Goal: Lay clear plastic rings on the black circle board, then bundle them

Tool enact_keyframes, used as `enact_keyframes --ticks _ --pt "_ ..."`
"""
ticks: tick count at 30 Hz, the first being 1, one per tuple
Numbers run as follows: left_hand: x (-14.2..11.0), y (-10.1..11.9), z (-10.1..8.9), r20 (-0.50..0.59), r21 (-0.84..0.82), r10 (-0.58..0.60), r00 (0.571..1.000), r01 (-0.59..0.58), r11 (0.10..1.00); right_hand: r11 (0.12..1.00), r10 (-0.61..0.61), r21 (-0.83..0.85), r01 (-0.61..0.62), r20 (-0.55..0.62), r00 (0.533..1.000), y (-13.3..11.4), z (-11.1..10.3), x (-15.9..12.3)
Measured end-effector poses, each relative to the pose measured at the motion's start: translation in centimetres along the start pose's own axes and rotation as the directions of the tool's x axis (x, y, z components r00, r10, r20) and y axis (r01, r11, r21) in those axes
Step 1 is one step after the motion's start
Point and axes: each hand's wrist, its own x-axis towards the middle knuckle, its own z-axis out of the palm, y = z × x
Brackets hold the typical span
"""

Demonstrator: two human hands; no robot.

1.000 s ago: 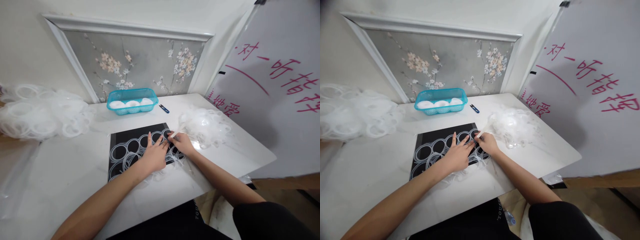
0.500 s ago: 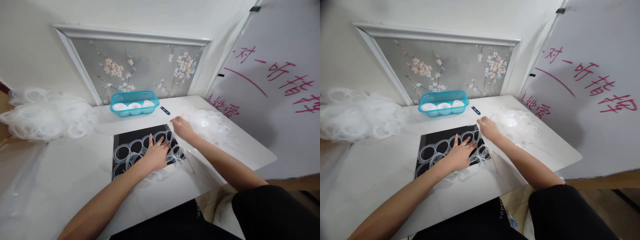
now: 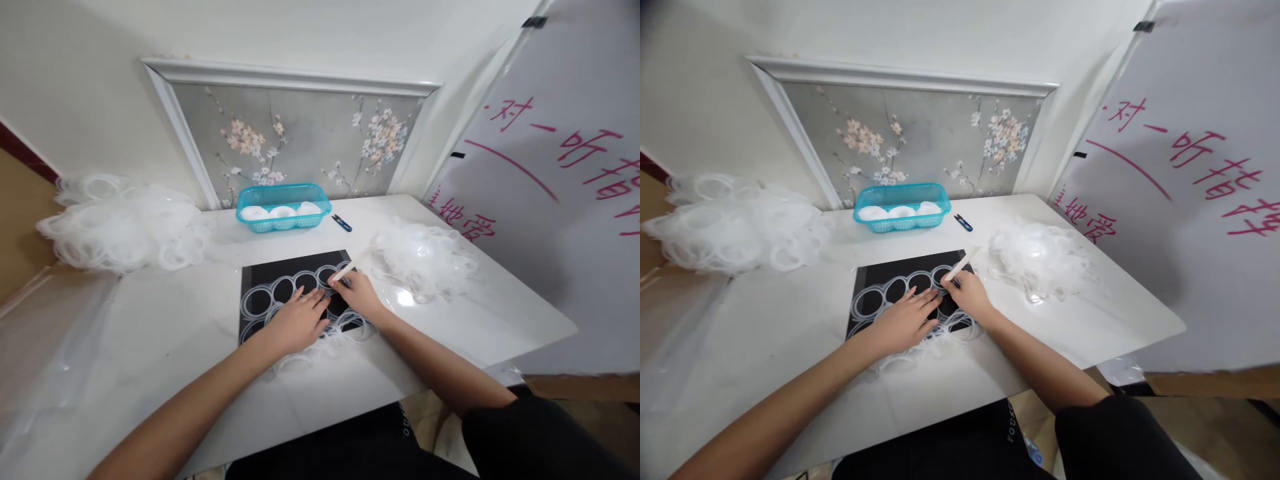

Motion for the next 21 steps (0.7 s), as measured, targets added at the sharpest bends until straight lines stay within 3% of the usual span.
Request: enact_keyframes --ticks 3,7,21 --pt "-0.02 -0.11 0.5 -0.014 0.018 -0.006 1.0 0.006 1.0 0.998 0.026 0.063 -0.025 -0.005 1.0 0.07 0.09 0.01" --pt "0.2 0.26 0.14 0.014 0.032 -0.016 1.0 0.015 0.999 0.997 0.072 0.023 -0.072 -0.015 0.997 0.12 0.0 0.13" --pt "0.06 0.48 -0.14 0.025 0.037 -0.01 1.0 0.009 0.999 0.997 0.051 -0.056 -0.053 -0.034 0.998 0.75 0.43 -0.02"
